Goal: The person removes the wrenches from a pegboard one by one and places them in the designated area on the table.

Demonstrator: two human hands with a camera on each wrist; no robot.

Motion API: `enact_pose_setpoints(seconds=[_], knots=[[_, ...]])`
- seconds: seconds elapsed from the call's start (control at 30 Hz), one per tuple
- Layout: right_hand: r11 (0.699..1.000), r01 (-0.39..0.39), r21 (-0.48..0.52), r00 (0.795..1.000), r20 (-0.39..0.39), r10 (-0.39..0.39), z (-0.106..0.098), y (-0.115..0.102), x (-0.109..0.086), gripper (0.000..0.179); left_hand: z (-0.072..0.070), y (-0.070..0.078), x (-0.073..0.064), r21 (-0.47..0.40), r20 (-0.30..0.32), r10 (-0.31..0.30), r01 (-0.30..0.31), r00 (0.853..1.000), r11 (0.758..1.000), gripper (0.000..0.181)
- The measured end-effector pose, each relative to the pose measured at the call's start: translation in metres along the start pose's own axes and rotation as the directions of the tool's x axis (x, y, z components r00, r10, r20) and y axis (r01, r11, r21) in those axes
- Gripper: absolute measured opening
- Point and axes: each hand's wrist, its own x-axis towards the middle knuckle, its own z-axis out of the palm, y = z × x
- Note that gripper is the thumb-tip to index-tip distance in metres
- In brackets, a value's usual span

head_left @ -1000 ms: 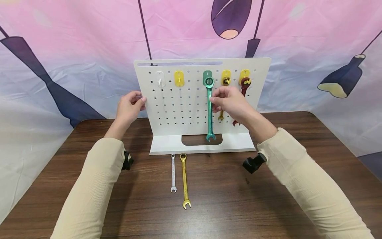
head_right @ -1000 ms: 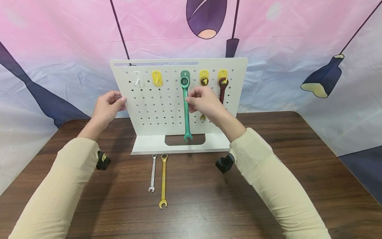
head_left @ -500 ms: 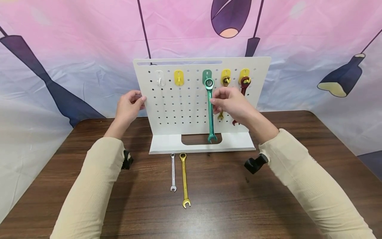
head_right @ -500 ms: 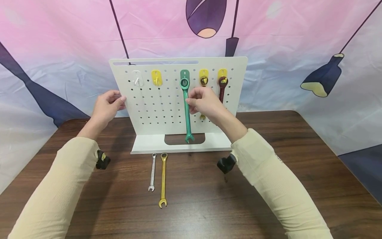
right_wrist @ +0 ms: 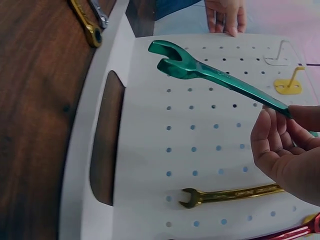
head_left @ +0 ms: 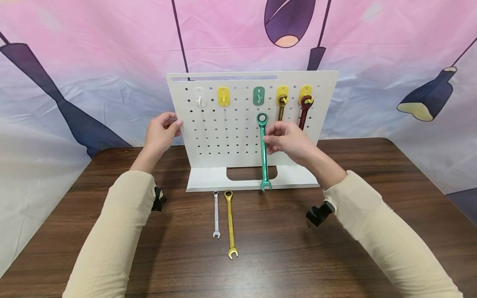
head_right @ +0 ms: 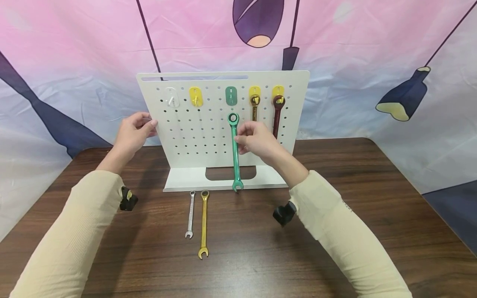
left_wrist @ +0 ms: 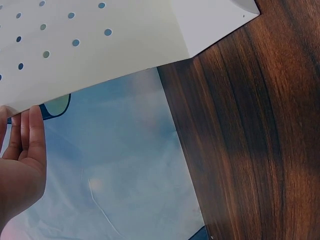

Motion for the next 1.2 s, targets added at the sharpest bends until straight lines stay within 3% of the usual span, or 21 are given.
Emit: enact_pose_setpoints(seconds=[0.67, 1.2], knots=[[0.994, -0.105, 0.022, 0.994, 0.040, 0.104, 0.017, 0.035, -0.013, 0.006, 0.000, 0.001, -0.001, 0.007, -0.003, 0.012, -0.012, 1.000, 1.000, 0.027], [0.986, -0.124, 0.116, 0.990, 0.086, 0.114, 0.034, 0.057, -0.017, 0.005, 0.000, 0.001, -0.001, 0.002, 0.002, 0.000, 0.000, 1.000, 1.000, 0.027]])
